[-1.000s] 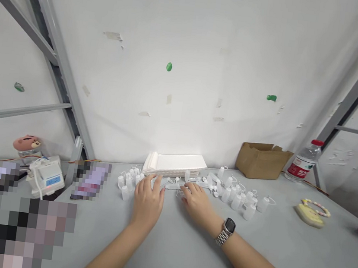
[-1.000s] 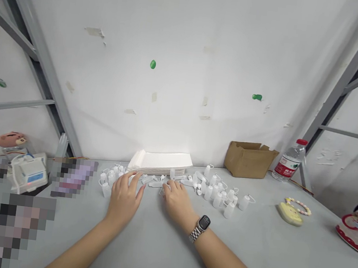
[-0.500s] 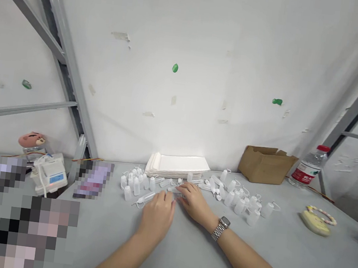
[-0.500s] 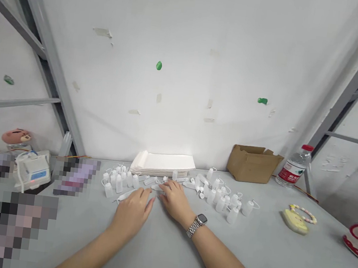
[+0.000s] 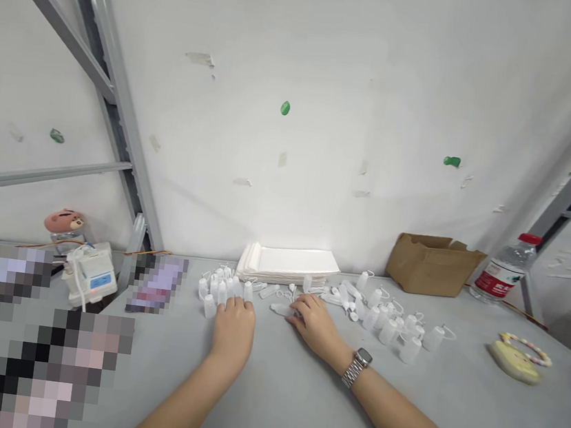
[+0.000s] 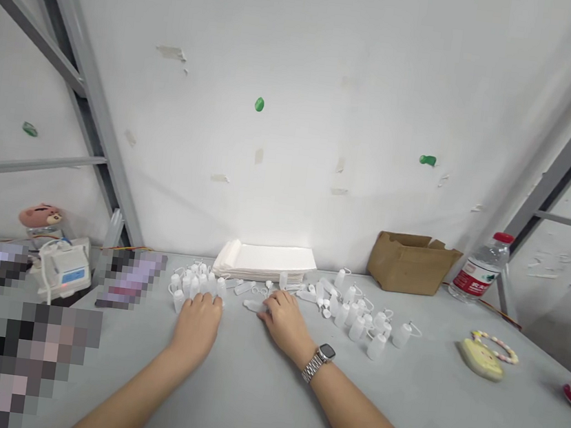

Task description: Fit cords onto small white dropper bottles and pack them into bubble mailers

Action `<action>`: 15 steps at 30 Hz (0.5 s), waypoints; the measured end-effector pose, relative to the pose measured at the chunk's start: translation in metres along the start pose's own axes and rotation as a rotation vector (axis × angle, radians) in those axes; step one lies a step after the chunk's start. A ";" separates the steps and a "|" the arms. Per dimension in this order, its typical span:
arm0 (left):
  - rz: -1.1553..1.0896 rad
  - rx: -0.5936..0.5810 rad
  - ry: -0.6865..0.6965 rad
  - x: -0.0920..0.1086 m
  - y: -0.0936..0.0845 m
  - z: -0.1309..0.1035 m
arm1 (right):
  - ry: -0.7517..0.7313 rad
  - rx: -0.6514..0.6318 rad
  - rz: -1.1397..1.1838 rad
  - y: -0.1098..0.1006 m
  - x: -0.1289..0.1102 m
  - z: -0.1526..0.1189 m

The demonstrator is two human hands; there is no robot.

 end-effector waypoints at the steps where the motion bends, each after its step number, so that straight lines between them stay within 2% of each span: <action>1: -0.004 0.000 0.000 0.000 0.000 0.000 | 0.001 0.002 0.002 0.000 0.000 0.000; 8: -0.072 -0.041 0.020 0.005 0.001 0.000 | 0.017 0.014 -0.014 -0.005 -0.001 -0.003; 12: -0.138 -0.071 0.003 0.010 0.003 0.000 | -0.058 0.015 0.036 -0.011 -0.014 -0.001; 15: -0.191 -0.092 -0.017 0.010 0.001 0.001 | -0.147 -0.052 0.088 -0.011 -0.028 0.008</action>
Point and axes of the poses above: each hand's wrist, its own z-axis towards the middle knuckle, its own y-axis out of the palm, x = y × z, the point moved 1 cm from there along z, towards the middle knuckle, and after that the axes turned 11 degrees about -z, right-handed, at the moved point
